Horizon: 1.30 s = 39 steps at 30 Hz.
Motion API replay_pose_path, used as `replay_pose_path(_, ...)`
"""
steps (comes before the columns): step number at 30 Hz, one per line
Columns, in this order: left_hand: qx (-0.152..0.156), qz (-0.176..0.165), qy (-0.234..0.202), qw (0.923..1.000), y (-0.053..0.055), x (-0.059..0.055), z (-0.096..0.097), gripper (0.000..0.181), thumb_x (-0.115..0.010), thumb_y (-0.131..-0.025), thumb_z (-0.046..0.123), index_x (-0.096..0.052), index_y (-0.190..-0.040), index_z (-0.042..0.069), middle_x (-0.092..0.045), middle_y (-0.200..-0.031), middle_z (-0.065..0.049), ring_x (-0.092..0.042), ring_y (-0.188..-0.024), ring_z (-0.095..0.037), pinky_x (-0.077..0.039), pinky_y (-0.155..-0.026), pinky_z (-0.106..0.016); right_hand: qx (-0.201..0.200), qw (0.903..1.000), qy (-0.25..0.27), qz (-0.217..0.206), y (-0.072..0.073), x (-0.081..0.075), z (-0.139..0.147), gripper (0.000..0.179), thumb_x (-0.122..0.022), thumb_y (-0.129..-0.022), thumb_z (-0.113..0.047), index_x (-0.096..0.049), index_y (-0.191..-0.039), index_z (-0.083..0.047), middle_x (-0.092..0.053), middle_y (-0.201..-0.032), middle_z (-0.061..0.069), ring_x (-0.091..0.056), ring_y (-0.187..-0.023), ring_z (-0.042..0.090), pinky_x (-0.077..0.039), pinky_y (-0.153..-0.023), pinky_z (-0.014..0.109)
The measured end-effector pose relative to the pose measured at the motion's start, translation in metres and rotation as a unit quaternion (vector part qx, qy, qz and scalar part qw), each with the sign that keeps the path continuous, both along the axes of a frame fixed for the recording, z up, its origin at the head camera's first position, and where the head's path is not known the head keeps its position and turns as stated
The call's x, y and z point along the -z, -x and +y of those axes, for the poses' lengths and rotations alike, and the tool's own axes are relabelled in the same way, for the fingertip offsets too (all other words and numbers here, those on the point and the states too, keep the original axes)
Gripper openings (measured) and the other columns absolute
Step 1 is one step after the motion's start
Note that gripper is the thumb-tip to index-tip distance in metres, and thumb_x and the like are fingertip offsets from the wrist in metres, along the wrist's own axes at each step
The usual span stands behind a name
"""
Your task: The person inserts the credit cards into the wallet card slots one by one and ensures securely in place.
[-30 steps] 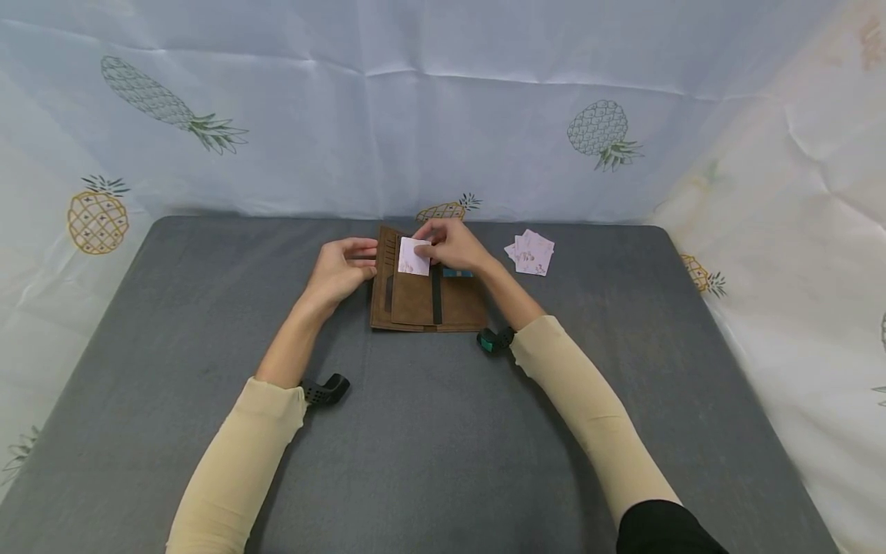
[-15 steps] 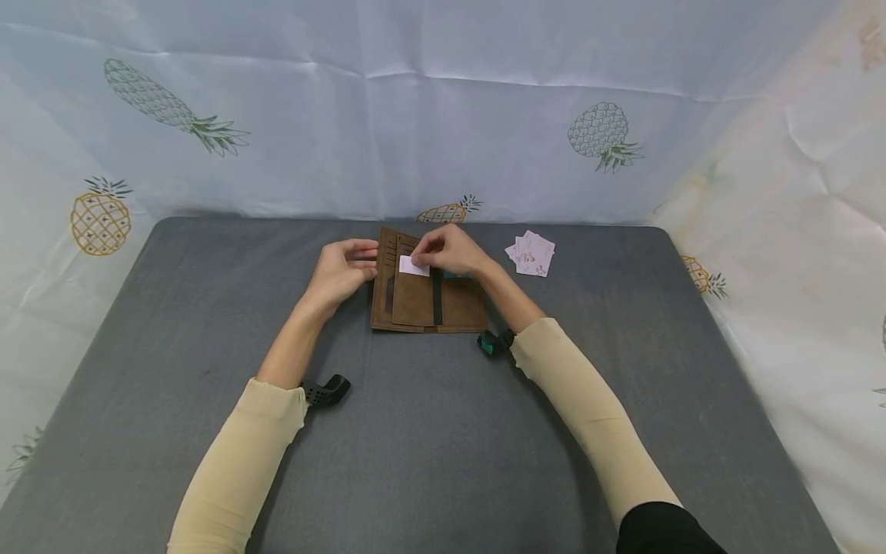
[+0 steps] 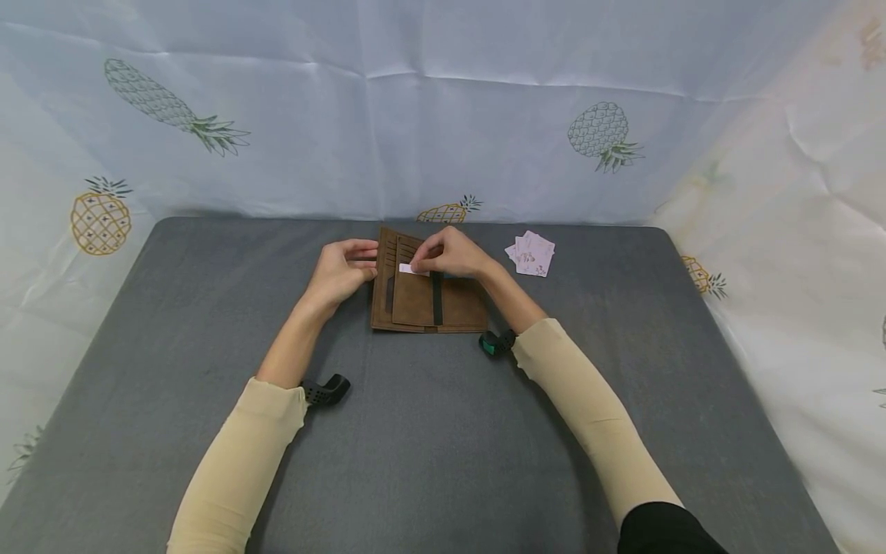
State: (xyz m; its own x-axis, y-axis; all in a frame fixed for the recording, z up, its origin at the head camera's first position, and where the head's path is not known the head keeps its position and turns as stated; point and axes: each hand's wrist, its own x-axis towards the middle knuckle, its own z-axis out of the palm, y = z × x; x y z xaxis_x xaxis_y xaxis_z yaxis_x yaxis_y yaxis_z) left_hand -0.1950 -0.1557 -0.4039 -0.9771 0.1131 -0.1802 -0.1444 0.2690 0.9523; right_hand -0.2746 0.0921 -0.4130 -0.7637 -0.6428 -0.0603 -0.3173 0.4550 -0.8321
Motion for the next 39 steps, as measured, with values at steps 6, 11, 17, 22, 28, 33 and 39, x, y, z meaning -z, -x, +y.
replay_pose_path(6, 0.002, 0.003, 0.0, 1.0, 0.0, 0.0, 0.0, 0.053, -0.059, -0.103, -0.008, -0.054, -0.156, -0.001, -0.056, -0.153, -0.026, -0.063, -0.139, -0.039, -0.055, -0.117, -0.046, 0.0, 1.0, -0.006, 0.0, -0.002, -0.003, 0.0, 0.016, -0.074, -0.102, -0.01, -0.084, -0.108, 0.0, -0.084, -0.101, 0.015, -0.078, -0.09, 0.019, -0.06, -0.082, 0.025)
replay_pose_path(11, 0.0, 0.001, 0.001, 1.0, 0.0, 0.0, 0.001, 0.052, -0.06, -0.103, -0.007, -0.055, -0.155, -0.001, -0.057, -0.152, -0.026, -0.064, -0.138, -0.038, -0.058, -0.112, -0.039, 0.002, 0.9999, -0.012, -0.002, -0.003, -0.007, 0.003, 0.022, -0.071, -0.105, -0.011, -0.081, -0.12, 0.002, -0.082, -0.118, 0.02, -0.079, -0.106, 0.027, -0.06, -0.088, 0.028)
replay_pose_path(17, 0.0, 0.004, 0.0, 1.0, -0.001, -0.001, 0.001, 0.053, -0.06, -0.103, -0.008, -0.055, -0.155, 0.0, -0.057, -0.152, -0.025, -0.064, -0.137, -0.039, -0.058, -0.111, -0.038, 0.012, 0.9999, -0.009, -0.005, -0.006, -0.012, 0.014, 0.027, -0.069, -0.107, -0.012, -0.077, -0.13, 0.001, -0.078, -0.131, 0.021, -0.076, -0.117, 0.032, -0.062, -0.1, 0.04)
replay_pose_path(22, 0.001, 0.004, 0.002, 1.0, -0.001, -0.001, 0.0, 0.054, -0.06, -0.103, -0.008, -0.055, -0.156, 0.0, -0.057, -0.152, -0.026, -0.064, -0.138, -0.039, -0.057, -0.115, -0.043, 0.035, 0.9993, -0.009, 0.001, -0.008, -0.019, 0.028, 0.03, -0.067, -0.108, -0.014, -0.075, -0.133, 0.001, -0.078, -0.129, 0.022, -0.076, -0.119, 0.034, -0.062, -0.102, 0.044)
replay_pose_path(28, 0.0, 0.006, 0.003, 1.0, -0.001, -0.001, 0.0, 0.053, -0.06, -0.102, -0.008, -0.055, -0.155, -0.001, -0.056, -0.152, -0.026, -0.064, -0.138, -0.039, -0.057, -0.115, -0.043, 0.07, 0.9975, -0.001, 0.015, -0.008, -0.027, 0.049, 0.032, -0.068, -0.107, -0.014, -0.073, -0.134, 0.002, -0.075, -0.134, 0.022, -0.074, -0.121, 0.037, -0.06, -0.104, 0.046)
replay_pose_path(33, 0.001, 0.004, 0.005, 1.0, -0.001, -0.001, 0.001, 0.053, -0.059, -0.103, -0.008, -0.055, -0.155, -0.001, -0.056, -0.152, -0.026, -0.064, -0.138, -0.039, -0.057, -0.115, -0.044, 0.112, 0.9935, 0.006, 0.021, -0.01, -0.035, 0.072, 0.036, -0.067, -0.107, -0.012, -0.069, -0.139, 0.006, -0.069, -0.141, 0.026, -0.07, -0.127, 0.042, -0.057, -0.11, 0.052)
replay_pose_path(39, 0.001, 0.005, 0.005, 1.0, -0.001, -0.002, 0.001, 0.054, -0.059, -0.103, -0.008, -0.055, -0.156, 0.0, -0.056, -0.152, -0.026, -0.064, -0.138, -0.039, -0.056, -0.115, -0.045, 0.189, 0.9816, 0.005, 0.026, -0.011, -0.041, 0.105, 0.037, -0.065, -0.109, -0.015, -0.068, -0.141, 0.002, -0.066, -0.148, 0.024, -0.067, -0.133, 0.042, -0.055, -0.112, 0.055)
